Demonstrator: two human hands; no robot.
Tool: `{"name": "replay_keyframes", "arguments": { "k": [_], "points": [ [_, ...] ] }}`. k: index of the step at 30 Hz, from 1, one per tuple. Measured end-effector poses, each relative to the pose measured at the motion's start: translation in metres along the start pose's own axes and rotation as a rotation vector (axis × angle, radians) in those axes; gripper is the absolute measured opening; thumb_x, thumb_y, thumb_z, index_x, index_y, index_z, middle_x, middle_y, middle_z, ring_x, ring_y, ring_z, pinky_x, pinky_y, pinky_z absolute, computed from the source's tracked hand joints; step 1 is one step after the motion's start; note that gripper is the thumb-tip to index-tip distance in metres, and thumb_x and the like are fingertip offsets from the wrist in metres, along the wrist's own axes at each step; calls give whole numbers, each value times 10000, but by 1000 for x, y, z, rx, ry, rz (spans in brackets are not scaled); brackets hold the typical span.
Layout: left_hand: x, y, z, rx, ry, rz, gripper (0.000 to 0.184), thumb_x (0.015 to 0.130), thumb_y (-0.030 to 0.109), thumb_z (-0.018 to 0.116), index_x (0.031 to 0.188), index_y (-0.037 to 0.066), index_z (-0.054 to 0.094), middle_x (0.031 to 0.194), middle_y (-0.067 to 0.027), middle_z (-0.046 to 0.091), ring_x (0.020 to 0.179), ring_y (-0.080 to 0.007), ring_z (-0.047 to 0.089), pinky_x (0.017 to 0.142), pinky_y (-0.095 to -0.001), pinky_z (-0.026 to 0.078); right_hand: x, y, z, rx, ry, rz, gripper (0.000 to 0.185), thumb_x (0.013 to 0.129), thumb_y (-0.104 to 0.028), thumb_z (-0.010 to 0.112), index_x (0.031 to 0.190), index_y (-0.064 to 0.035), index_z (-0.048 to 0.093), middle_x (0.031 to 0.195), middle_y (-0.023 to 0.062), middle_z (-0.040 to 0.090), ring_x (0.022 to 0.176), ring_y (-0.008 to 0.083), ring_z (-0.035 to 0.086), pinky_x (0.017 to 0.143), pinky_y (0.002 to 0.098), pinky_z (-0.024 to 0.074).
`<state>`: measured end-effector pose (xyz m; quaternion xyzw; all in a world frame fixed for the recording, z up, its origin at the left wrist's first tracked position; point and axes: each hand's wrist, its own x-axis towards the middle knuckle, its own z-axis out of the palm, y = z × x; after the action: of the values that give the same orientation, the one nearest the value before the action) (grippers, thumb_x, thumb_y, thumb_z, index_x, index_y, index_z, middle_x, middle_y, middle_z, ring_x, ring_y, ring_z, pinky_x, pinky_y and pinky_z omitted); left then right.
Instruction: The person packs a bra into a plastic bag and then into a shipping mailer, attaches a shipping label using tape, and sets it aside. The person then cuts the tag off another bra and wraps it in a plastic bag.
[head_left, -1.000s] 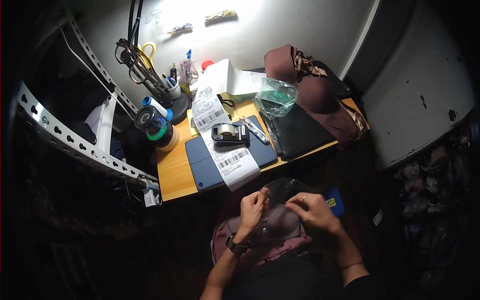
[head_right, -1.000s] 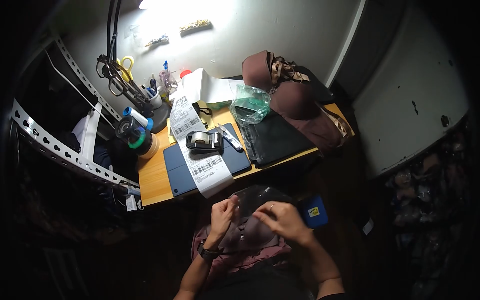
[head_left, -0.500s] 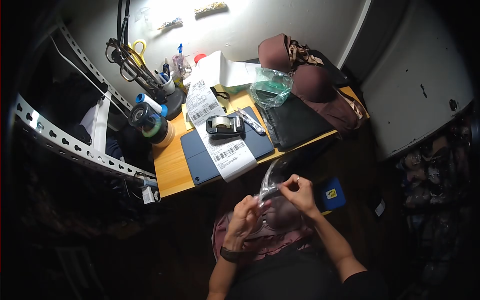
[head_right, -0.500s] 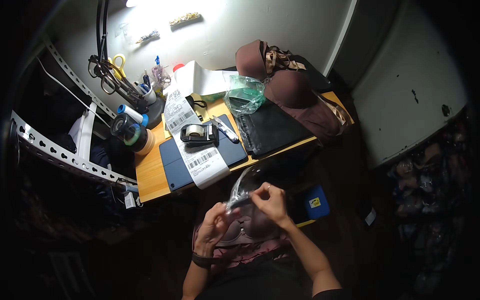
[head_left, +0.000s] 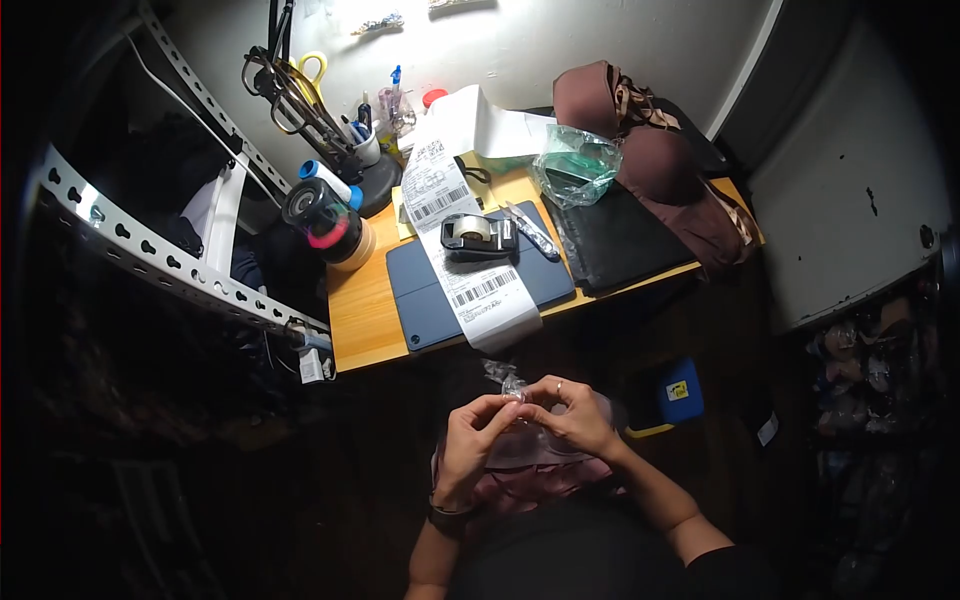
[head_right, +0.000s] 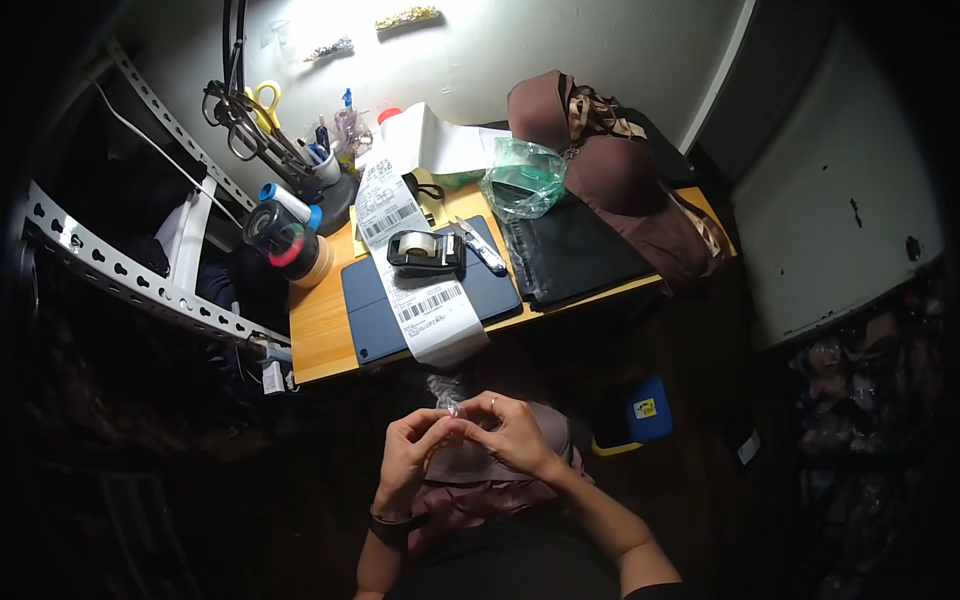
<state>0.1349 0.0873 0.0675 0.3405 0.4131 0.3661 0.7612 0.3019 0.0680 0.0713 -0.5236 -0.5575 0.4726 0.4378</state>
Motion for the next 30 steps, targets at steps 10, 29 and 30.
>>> {"name": "replay_keyframes", "arguments": {
  "k": [10,29,30],
  "points": [
    [-14,16,-15,-913,-277,32,79,890,65,487,824,23,486,819,-125,597,882,-259,574,978,-419,384,14,32,-31,-259,306,-48,86,741,-84,694,730,-5,663,665,71,630,577,115,589,545,244,456],
    [-73,2,-69,-13,700,433,439,974,333,387,594,141,284,466,66,230,373,-20,193,344,-199,143,17,131,11,-559,-1057,225,672,923,-569,290,1258,-12,462,1116,204,552,1079,323,521,972,390,360],
    [-69,-1,-69,17,696,407,431,969,312,411,592,131,308,480,64,259,387,-19,209,358,-203,152,6,121,4,-289,-1116,317,685,911,-585,325,1238,0,473,1069,193,563,1038,311,539,934,388,388]
  ]
}}
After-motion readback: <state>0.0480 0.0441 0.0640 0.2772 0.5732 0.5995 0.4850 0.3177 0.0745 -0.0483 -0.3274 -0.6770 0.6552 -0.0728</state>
